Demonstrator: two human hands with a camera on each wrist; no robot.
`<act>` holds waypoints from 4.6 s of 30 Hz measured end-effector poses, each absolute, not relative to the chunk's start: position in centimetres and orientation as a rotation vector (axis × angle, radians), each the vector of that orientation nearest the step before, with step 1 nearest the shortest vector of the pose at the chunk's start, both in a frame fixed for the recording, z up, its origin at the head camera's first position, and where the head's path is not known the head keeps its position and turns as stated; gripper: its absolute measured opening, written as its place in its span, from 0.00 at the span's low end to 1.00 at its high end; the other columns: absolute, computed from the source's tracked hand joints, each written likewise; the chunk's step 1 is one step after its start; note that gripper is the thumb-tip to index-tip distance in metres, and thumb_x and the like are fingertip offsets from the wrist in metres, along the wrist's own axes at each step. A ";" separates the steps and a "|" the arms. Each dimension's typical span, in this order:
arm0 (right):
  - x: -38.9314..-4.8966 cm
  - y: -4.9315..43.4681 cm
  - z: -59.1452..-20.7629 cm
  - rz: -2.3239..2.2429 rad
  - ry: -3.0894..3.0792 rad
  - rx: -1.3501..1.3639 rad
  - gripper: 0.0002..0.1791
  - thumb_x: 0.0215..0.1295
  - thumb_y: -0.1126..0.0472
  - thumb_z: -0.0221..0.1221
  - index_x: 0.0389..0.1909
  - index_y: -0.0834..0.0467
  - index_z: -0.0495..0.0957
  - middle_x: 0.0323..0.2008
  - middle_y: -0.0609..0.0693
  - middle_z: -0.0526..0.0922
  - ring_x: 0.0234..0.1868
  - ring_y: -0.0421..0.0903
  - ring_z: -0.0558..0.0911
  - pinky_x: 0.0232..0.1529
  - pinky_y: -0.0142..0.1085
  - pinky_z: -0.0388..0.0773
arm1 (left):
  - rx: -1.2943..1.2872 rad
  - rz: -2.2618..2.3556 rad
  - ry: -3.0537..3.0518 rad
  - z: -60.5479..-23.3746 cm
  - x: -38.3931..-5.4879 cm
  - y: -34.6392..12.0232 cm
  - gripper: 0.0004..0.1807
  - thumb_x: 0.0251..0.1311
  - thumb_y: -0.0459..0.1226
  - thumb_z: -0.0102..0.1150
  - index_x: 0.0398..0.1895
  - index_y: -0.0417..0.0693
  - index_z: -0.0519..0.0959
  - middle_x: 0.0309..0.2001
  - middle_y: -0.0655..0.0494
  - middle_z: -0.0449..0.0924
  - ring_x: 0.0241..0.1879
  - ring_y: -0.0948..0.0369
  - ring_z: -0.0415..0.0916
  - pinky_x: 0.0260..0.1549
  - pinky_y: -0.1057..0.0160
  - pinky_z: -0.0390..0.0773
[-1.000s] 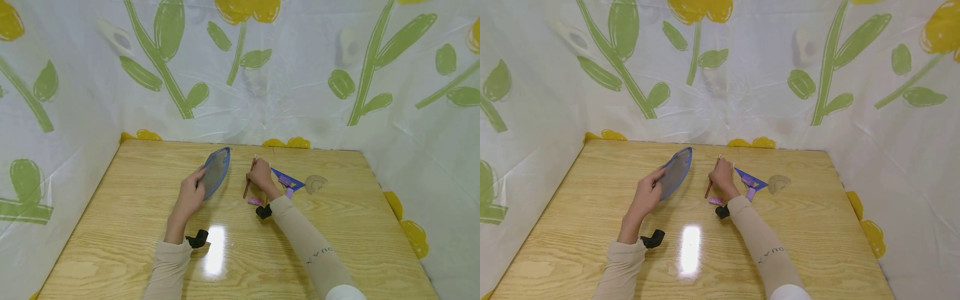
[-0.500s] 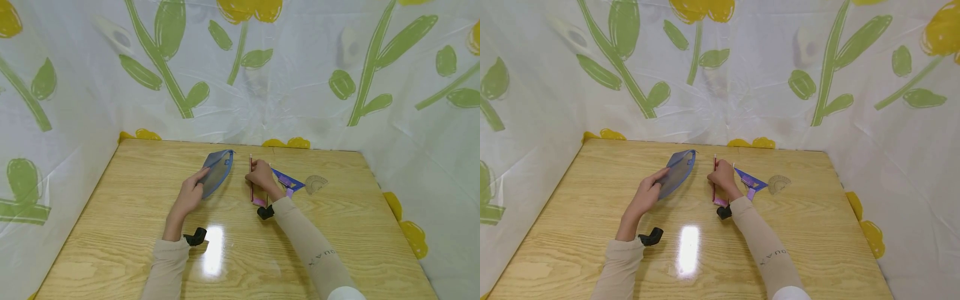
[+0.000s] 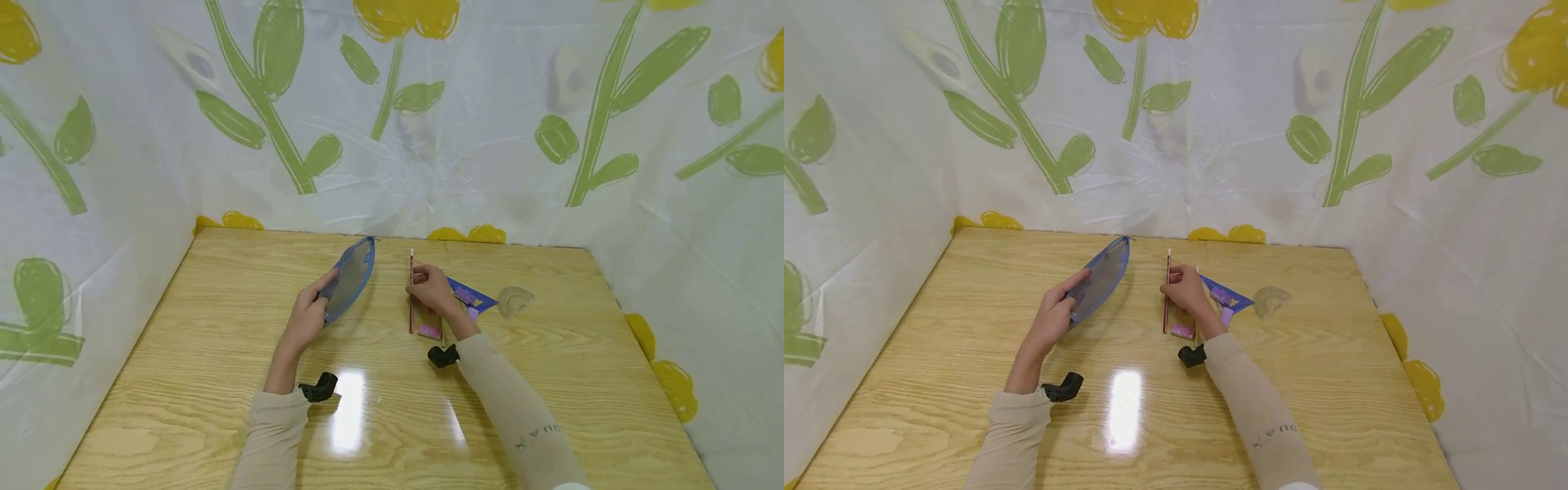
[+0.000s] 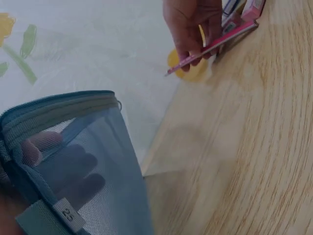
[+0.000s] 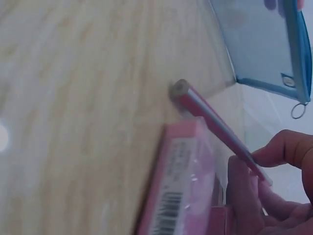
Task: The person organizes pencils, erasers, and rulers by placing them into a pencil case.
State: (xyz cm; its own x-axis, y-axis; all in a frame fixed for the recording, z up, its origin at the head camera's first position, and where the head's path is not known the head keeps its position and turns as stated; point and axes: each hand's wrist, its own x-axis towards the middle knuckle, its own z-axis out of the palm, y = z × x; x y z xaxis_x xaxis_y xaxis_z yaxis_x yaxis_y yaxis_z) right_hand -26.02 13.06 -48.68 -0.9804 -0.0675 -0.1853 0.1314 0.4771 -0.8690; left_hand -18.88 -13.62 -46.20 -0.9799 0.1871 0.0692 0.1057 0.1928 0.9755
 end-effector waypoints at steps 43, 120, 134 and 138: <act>-22.4 10.9 -46.5 -2.436 2.208 -0.298 0.26 0.70 0.77 0.53 0.69 0.67 0.67 0.51 0.67 0.72 0.37 0.43 0.83 0.34 0.36 0.89 | 0.278 2.273 2.231 -47.0 -18.0 -12.4 0.31 0.70 0.23 0.29 0.76 0.32 0.59 0.75 0.36 0.60 0.75 0.42 0.60 0.74 0.43 0.62; -18.8 2.5 -41.6 -2.417 2.409 -0.744 0.20 0.68 0.77 0.56 0.60 0.76 0.70 0.44 0.74 0.75 0.38 0.68 0.82 0.30 0.25 0.82 | 0.122 2.424 2.137 -47.0 -17.2 -11.7 0.36 0.64 0.23 0.25 0.78 0.34 0.56 0.76 0.36 0.60 0.76 0.43 0.59 0.76 0.41 0.56; -18.5 2.2 -41.2 -2.362 2.498 -0.730 0.18 0.67 0.77 0.58 0.57 0.77 0.73 0.43 0.72 0.78 0.39 0.66 0.83 0.30 0.27 0.83 | 0.120 2.442 2.131 -47.2 -17.2 -11.7 0.36 0.64 0.23 0.24 0.78 0.34 0.57 0.76 0.36 0.60 0.76 0.43 0.59 0.75 0.41 0.57; -18.5 2.0 -41.1 -2.333 2.556 -0.695 0.17 0.67 0.76 0.58 0.56 0.75 0.75 0.43 0.72 0.80 0.39 0.66 0.84 0.31 0.30 0.85 | 0.144 2.455 2.122 -47.2 -17.2 -11.7 0.36 0.64 0.22 0.24 0.78 0.33 0.56 0.76 0.35 0.59 0.76 0.42 0.58 0.74 0.42 0.60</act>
